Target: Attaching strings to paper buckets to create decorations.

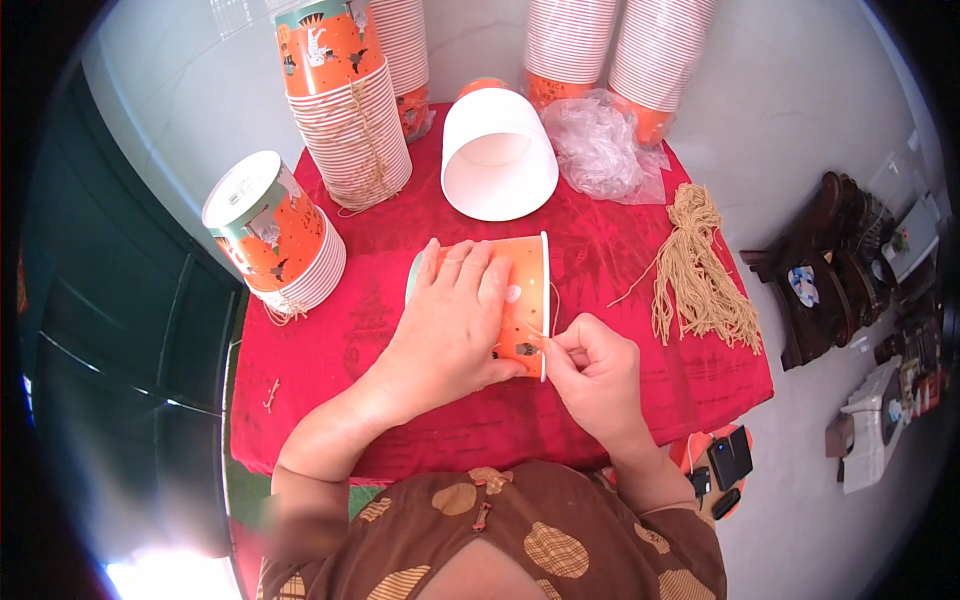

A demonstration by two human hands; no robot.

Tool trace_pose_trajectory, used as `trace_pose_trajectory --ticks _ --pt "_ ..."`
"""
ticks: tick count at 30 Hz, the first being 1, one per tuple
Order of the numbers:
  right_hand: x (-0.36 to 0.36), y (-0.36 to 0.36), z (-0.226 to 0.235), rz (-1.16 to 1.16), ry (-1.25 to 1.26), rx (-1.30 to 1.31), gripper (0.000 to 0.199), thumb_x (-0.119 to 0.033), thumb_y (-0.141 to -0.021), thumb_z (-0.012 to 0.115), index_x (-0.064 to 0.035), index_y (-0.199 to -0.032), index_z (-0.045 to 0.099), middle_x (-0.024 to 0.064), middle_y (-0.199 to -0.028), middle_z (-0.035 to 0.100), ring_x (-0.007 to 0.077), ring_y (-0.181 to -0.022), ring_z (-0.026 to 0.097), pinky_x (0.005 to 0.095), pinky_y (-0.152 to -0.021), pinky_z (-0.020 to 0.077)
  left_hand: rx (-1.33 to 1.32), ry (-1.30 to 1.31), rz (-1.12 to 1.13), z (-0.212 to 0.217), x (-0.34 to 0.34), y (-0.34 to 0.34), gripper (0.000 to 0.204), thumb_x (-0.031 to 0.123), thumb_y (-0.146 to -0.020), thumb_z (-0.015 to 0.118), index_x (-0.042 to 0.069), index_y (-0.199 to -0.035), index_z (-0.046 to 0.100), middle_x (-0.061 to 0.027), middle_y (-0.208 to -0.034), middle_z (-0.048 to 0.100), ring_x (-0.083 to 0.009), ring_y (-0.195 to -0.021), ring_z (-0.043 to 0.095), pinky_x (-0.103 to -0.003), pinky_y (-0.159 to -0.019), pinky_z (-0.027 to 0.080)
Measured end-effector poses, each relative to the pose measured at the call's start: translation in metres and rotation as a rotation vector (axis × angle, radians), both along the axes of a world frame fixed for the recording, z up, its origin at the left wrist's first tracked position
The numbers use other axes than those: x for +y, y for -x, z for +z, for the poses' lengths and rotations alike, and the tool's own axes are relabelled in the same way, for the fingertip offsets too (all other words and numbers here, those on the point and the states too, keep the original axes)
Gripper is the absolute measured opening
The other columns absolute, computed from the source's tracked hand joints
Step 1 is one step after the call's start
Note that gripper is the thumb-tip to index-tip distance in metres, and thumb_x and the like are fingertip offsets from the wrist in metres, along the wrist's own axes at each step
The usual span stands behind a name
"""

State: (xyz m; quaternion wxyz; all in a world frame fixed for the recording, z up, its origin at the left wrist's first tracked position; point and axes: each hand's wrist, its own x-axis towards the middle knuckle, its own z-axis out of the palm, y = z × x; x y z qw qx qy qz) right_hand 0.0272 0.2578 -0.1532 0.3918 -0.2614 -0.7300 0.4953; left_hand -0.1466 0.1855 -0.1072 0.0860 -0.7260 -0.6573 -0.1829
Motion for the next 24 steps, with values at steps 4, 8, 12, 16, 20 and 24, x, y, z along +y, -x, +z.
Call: trace_pose_trajectory --ticks 4,8,12,16,20,24 --pt "0.001 0.003 0.001 -0.162 -0.443 -0.095 0.021 0.003 -0.077 0.070 -0.0033 -0.073 0.050 0.0105 -0.061 0.055 0.0215 -0.053 0.060 0.0337 -0.048 0.0446 0.035 -0.026 0.065 -0.003 0.002 -0.005 0.097 0.043 -0.059 0.087 -0.009 -0.128 0.044 -0.0266 -0.130 0.047 -0.0414 -0.127 0.043 -0.057 -0.111 0.028" --pt "0.000 0.004 0.003 -0.188 -0.523 -0.096 0.022 0.003 -0.073 0.070 -0.0043 -0.072 0.049 0.0120 -0.061 0.053 0.0305 -0.054 0.057 0.0393 -0.047 0.0436 0.049 -0.051 0.064 -0.003 0.003 -0.005 0.096 0.041 -0.058 0.087 -0.009 -0.128 0.045 -0.0262 -0.129 0.048 -0.0409 -0.126 0.044 -0.057 -0.110 0.029" --pt "0.000 0.005 -0.001 -0.231 -0.628 -0.119 0.023 0.002 -0.073 0.071 -0.0051 -0.072 0.049 0.0110 -0.062 0.052 0.0291 -0.053 0.057 0.0398 -0.047 0.0427 0.014 -0.010 0.080 -0.004 0.003 -0.006 0.102 0.036 -0.054 0.090 -0.005 -0.132 0.038 -0.0253 -0.135 0.043 -0.0414 -0.129 0.041 -0.057 -0.113 0.025" --pt "-0.001 0.003 -0.001 -0.234 -0.586 -0.105 0.016 0.001 -0.078 0.070 -0.0036 -0.077 0.054 0.0107 -0.062 0.055 0.0276 -0.054 0.060 0.0384 -0.048 0.0451 0.025 -0.031 0.077 -0.003 0.004 -0.006 0.100 0.040 -0.055 0.089 -0.006 -0.130 0.041 -0.0249 -0.132 0.046 -0.0403 -0.127 0.043 -0.057 -0.111 0.027" --pt "-0.002 -0.010 0.014 -0.116 -0.284 -0.159 0.007 -0.005 -0.088 0.065 -0.0004 -0.086 0.060 0.0124 -0.063 0.060 0.0258 -0.055 0.063 0.0353 -0.050 0.0472 0.037 -0.051 0.088 -0.004 0.004 -0.004 0.097 0.044 -0.057 0.088 -0.007 -0.128 0.045 -0.0236 -0.130 0.049 -0.0383 -0.127 0.044 -0.057 -0.110 0.029" --pt "0.010 -0.024 0.009 0.028 -0.192 -0.154 0.015 -0.011 -0.096 0.057 0.0023 -0.091 0.063 0.0146 -0.069 0.065 0.0274 -0.059 0.066 0.0349 -0.054 0.0489 0.025 -0.064 0.071 -0.005 0.004 0.000 0.099 0.045 -0.057 0.088 -0.007 -0.128 0.044 -0.0230 -0.131 0.048 -0.0379 -0.127 0.044 -0.057 -0.110 0.029"
